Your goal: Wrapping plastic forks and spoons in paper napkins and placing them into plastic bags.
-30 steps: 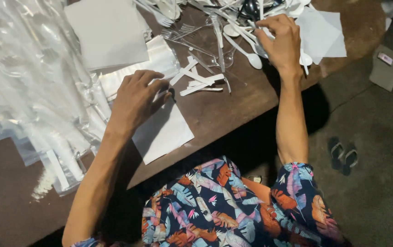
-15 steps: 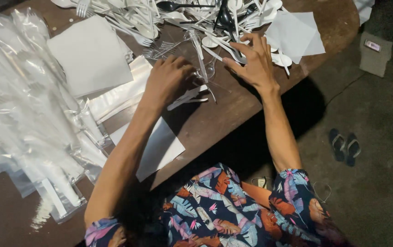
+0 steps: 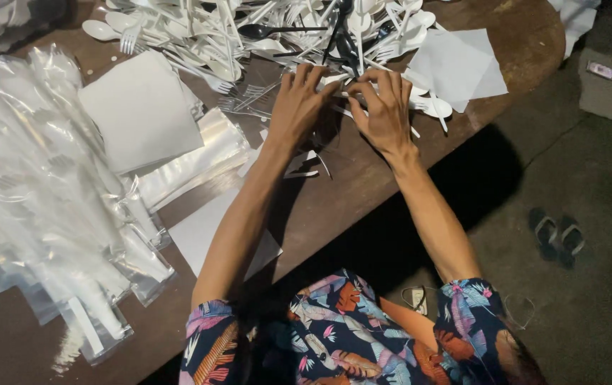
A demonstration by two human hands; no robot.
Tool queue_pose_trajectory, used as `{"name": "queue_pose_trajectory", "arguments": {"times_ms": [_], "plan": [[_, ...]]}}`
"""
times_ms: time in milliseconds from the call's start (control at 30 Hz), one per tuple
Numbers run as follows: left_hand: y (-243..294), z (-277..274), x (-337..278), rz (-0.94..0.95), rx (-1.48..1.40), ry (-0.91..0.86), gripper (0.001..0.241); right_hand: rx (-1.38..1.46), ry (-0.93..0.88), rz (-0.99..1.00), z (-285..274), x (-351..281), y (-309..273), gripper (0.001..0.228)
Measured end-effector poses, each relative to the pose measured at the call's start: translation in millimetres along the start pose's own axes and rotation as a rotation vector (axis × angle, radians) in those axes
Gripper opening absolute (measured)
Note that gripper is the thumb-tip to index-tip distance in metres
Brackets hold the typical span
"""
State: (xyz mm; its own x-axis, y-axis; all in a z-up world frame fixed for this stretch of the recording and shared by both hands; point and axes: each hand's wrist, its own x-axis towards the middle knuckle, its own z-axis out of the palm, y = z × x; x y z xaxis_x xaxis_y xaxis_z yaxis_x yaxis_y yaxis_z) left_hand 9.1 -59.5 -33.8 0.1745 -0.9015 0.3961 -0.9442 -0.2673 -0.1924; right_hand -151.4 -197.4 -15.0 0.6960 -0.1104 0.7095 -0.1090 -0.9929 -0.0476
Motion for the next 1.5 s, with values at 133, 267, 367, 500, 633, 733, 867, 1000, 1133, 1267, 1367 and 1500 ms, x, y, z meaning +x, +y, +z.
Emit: {"name": "queue_pose_trajectory", "arguments": {"times_ms": [133, 267, 367, 500, 633, 733, 867, 1000, 1133, 1267, 1367, 1500], "plan": [[-4.9, 6.4, 2.0, 0.023, 0.018, -0.002, 0.042, 0.000, 0.066, 0.000, -13.5, 4.6, -8.3, 0.022], [-6.9, -18.0, -0.6, -0.022, -0.062, 0.054, 0.040, 0.073, 0.156, -0.012, -19.1, 7.7, -10.5, 0.024], [-8.3, -37.8, -5.6, -0.058, -0.159, 0.079, 0.039, 0.157, 0.227, -0.041, -26.0, 10.0, -14.1, 0.028], [-14.2, -52.5, -18.6, -0.129, -0.253, -0.061, 0.047, 0.464, 0.223, -0.068, -20.4, 10.3, -6.4, 0.044], [-30.2, -40.7, -36.9, -0.181, -0.254, 0.144, 0.013, 1.021, 0.190, 0.234, -1.5, 19.9, 4.8, 0.041], [-36.0, -48.1, -39.6, -0.247, -0.529, 0.049, 0.036, 1.361, 0.042, 0.539, 1.8, 43.0, -4.4, 0.041], [-44.0, -62.7, -40.8, -0.255, -0.743, 0.234, 0.029, 1.671, -0.049, 0.767, 24.2, 92.0, -33.8, 0.028], [-60.5, -67.4, -45.1, -0.377, -0.788, 0.173, 0.049, 1.707, 0.019, 0.752, 56.3, 126.9, -49.4, 0.035], [-108.1, -57.5, -69.1, -0.405, -0.557, 0.229, 0.053, 1.640, 0.079, 0.793, 69.3, 128.1, -48.9, 0.023], [-150.1, -57.4, -82.4, -0.446, -0.198, -0.039, 0.026, 1.407, -0.072, 0.756, 65.3, 113.8, -53.3, 0.035], [-167.4, -64.5, -75.7, -0.377, -0.155, -0.208, 0.018, 1.372, -0.108, 0.685, 81.4, 105.7, -52.1, 0.018], [-165.2, -66.9, -74.8, -0.212, -0.081, -0.328, 0.028, 1.261, -0.255, 0.603, 83.2, 94.9, -60.6, 0.047]]}}
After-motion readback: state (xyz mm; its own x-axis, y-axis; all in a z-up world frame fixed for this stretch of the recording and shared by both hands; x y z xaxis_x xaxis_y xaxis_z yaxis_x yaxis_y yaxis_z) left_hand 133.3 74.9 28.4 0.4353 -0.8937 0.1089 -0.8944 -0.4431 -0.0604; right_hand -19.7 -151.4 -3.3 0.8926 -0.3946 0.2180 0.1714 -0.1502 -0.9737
